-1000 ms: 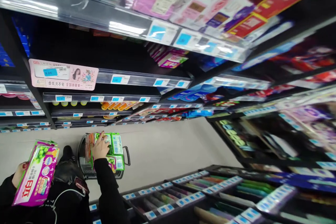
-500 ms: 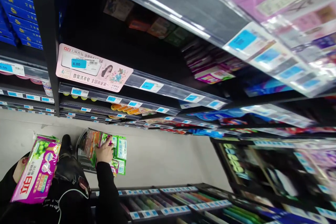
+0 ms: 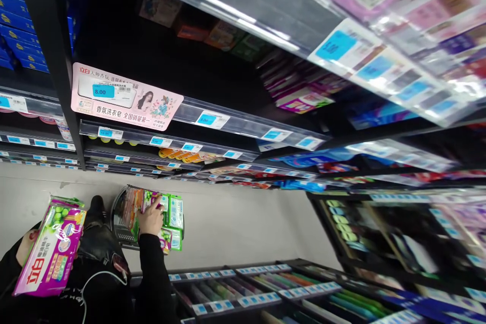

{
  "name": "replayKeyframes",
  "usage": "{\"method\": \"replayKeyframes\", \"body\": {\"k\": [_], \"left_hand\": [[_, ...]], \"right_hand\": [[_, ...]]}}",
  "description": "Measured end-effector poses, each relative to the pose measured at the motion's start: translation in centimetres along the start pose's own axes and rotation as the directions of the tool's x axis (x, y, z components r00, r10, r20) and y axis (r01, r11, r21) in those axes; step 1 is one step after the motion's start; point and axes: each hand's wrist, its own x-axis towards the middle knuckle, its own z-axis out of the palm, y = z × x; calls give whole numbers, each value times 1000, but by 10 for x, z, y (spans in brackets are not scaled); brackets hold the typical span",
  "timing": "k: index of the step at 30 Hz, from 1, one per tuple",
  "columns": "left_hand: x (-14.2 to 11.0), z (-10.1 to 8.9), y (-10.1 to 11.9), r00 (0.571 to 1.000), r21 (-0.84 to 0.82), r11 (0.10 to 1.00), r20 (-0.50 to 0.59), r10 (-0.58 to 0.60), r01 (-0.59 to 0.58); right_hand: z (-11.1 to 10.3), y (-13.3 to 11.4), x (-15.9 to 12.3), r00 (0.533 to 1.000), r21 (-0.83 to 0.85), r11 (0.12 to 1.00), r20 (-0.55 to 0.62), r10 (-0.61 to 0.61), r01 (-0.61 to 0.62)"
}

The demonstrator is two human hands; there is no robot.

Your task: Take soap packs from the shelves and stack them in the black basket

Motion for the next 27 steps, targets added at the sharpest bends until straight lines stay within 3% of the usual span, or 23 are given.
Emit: {"method": "replayKeyframes", "body": {"k": [11, 27], "left_hand": [[0, 13, 5, 1000, 12, 1000, -24, 17, -17], [3, 17, 13, 999, 60, 998, -42, 13, -10]], "right_hand": [[15, 10, 0, 1000, -16, 999, 2, 29, -29], [7, 0, -6, 995, -8, 995, -18, 103, -103]]}}
